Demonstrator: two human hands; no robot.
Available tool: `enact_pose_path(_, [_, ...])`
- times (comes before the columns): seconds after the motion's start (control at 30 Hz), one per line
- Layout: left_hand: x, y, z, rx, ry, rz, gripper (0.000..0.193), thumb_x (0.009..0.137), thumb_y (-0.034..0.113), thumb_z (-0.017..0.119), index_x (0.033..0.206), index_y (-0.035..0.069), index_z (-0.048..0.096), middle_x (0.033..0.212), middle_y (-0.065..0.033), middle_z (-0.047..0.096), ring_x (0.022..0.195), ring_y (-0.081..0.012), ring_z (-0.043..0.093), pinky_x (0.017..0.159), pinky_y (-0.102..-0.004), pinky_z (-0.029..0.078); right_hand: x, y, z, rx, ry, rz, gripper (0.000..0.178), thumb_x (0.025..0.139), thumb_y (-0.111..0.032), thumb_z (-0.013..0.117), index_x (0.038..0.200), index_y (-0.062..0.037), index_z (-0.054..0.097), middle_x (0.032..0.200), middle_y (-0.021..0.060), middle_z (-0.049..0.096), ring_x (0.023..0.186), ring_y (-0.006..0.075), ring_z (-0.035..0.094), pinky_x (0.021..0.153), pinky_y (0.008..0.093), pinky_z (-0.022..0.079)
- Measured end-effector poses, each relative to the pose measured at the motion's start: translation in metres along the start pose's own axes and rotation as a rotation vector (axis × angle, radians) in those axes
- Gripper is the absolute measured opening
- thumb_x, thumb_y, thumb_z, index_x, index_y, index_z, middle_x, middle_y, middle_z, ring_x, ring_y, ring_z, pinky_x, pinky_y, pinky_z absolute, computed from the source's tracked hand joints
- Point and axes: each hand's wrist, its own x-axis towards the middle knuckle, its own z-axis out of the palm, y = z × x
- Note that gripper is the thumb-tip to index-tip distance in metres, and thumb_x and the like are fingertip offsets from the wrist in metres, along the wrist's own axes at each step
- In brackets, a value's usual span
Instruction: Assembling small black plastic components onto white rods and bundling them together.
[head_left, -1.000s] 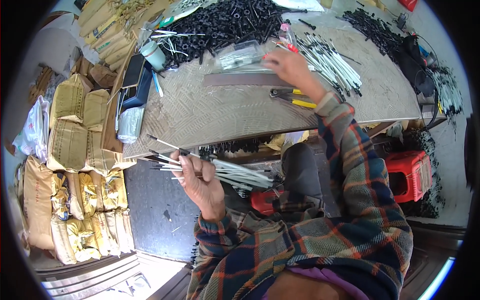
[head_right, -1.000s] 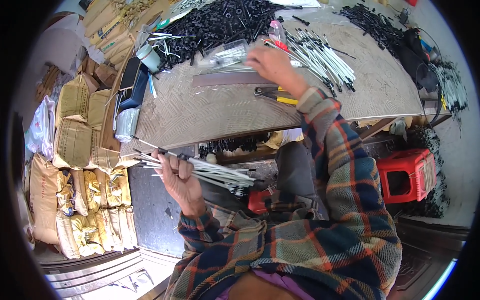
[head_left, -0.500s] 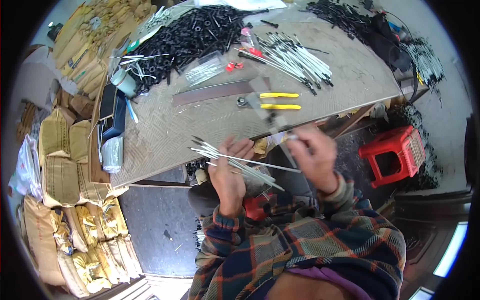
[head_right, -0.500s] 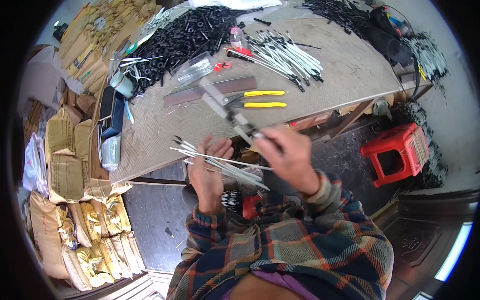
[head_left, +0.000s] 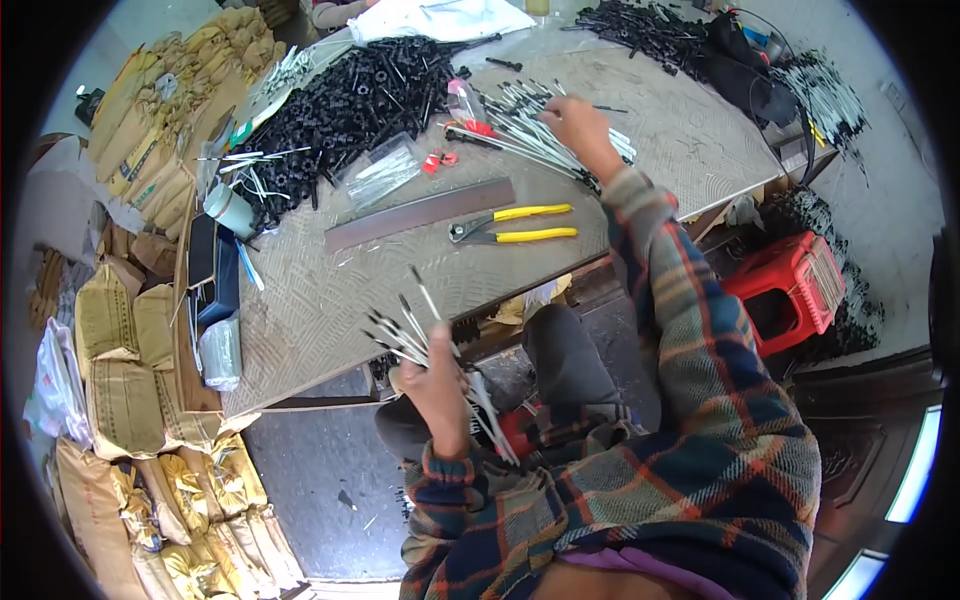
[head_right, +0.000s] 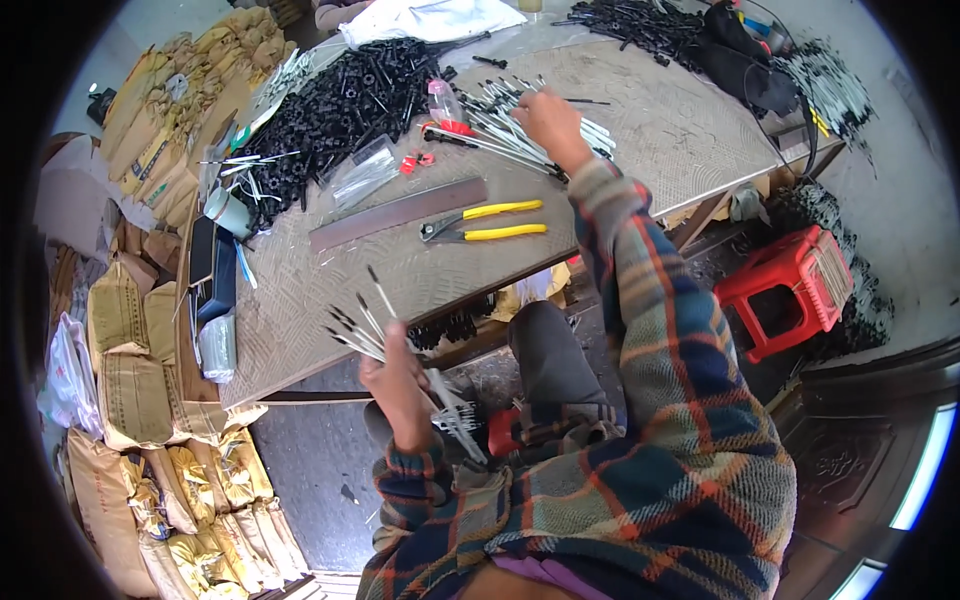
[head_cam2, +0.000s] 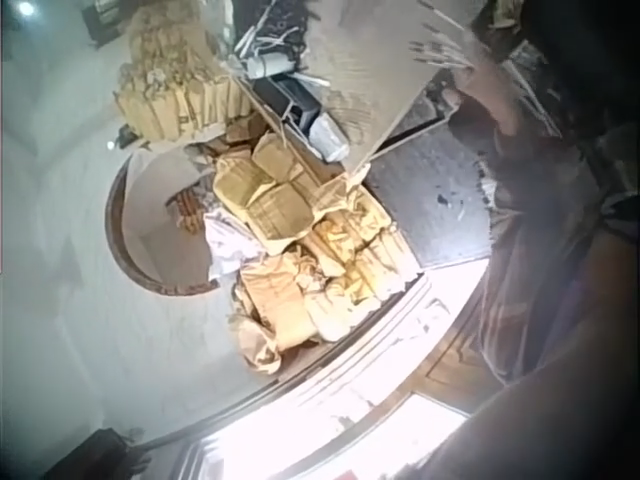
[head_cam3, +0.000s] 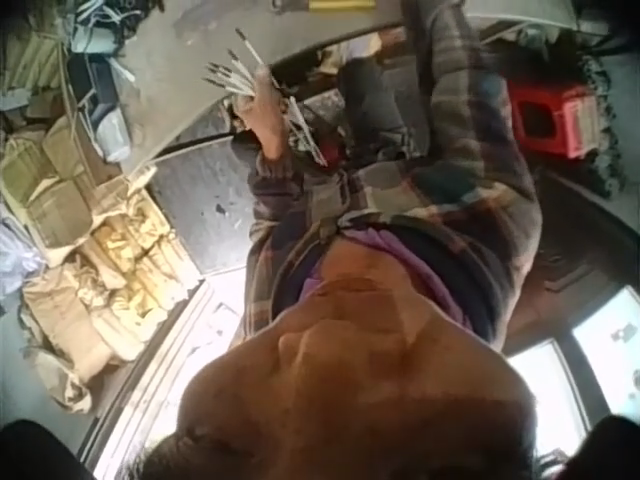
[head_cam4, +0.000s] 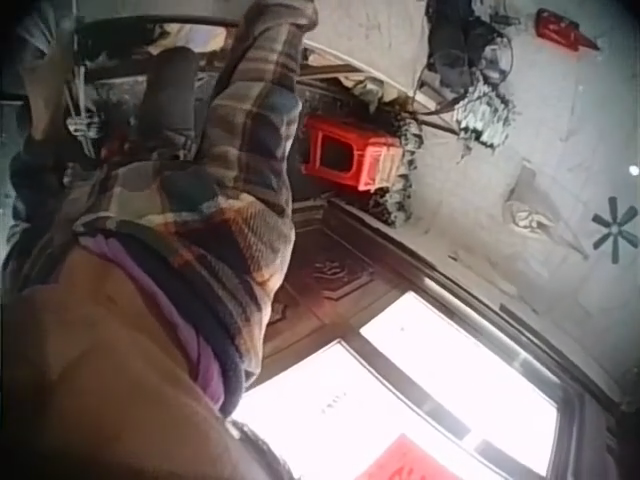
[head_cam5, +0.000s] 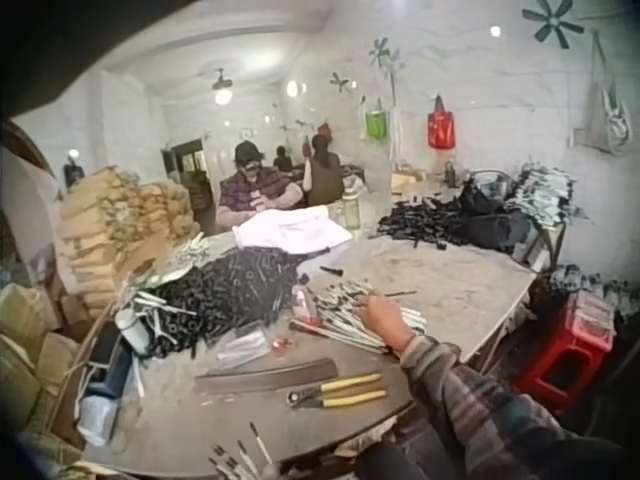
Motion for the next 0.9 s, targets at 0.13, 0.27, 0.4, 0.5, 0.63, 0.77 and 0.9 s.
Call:
enact_pose_path(0.13, [0.005,-0.01,-0.002,-0.253,-0.04,-0.03,0.012,0.087,0.014,0.055,0.094,0.004,0.054,0.056,0.0041,0.043,0.039,-0.0027,0.033,0.034,-0.0182,0.025,0.024,0.019,0.018,-0.308,-0.165,-0.097,0.021,0.075,-0.03,0.056,0.082,-0.0128,0.065,0.087,0.0146,0.062,0.079,0.0348,0.06,0.065,0.045,0.048])
enact_pose_path(0.27, [0.011,-0.003,-0.018,-0.48,-0.176,0.019,0.024,0.089,0.023,0.052,0.106,0.006,0.047,0.071,-0.0035,0.049,0.07,-0.0166,0.055,0.06,-0.028,0.045,0.015,0.012,-0.011,0.033,0.072,-0.051,0.02,0.076,-0.031,0.056,0.083,-0.0138,0.064,0.073,0.0122,0.063,0.07,0.0328,0.061,0.061,0.0428,0.048])
enact_pose_path(0.4, [0.009,-0.015,-0.023,-0.632,-0.484,-0.043,0.029,0.091,0.025,0.047,0.11,0.004,0.045,0.07,-0.0075,0.054,0.093,-0.0382,0.058,0.088,-0.0495,0.044,-0.034,-0.037,-0.082,0.551,0.445,0.015,0.013,0.081,-0.014,0.061,0.088,-0.0022,0.062,0.072,0.0048,0.063,0.061,0.0114,0.059,0.055,0.0243,0.046])
enact_pose_path(0.5, [0.004,-0.02,0.001,-0.393,-0.551,-0.159,0.039,0.094,0.028,0.04,0.112,-0.006,0.042,0.095,-0.024,0.059,0.097,-0.0372,0.057,0.089,-0.048,0.044,-0.093,-0.055,-0.143,0.741,0.674,-0.103,0.009,0.083,-0.004,0.058,0.09,0.0013,0.058,0.073,0.0077,0.06,0.058,0.0093,0.056,0.05,0.0202,0.045])
enact_pose_path(0.63, [0.013,-0.025,0.026,-0.35,-0.594,-0.227,0.045,0.094,0.028,0.039,0.119,-0.01,0.036,0.115,-0.0285,0.049,0.105,-0.035,0.052,0.088,-0.0427,0.045,-0.167,-0.075,-0.172,0.855,0.768,-0.199,0.01,0.083,0.005,0.046,0.092,-0.0003,0.047,0.071,0.0106,0.055,0.048,0.0116,0.051,0.044,0.0211,0.043])
enact_pose_path(0.77, [0.014,-0.015,0.044,-0.411,-0.535,-0.228,0.046,0.094,0.027,0.038,0.124,-0.009,0.034,0.11,-0.0272,0.052,0.1,-0.0322,0.055,0.086,-0.0405,0.047,-0.207,-0.088,-0.152,0.835,0.471,-0.327,0.021,0.075,0.011,0.049,0.093,0.0017,0.045,0.08,0.015,0.052,0.053,0.0149,0.053,0.048,0.0212,0.045])
enact_pose_path(0.9, [-0.002,0.004,0.052,-0.307,-0.447,0.061,0.036,0.094,0.021,0.041,0.118,-0.006,0.043,0.081,-0.0099,0.057,0.075,-0.0164,0.055,0.069,-0.0292,0.046,-0.209,-0.108,-0.111,0.814,0.018,-0.175,0.017,0.072,0.002,0.067,0.085,0.0007,0.056,0.074,0.0094,0.059,0.061,0.0131,0.057,0.052,0.0246,0.044])
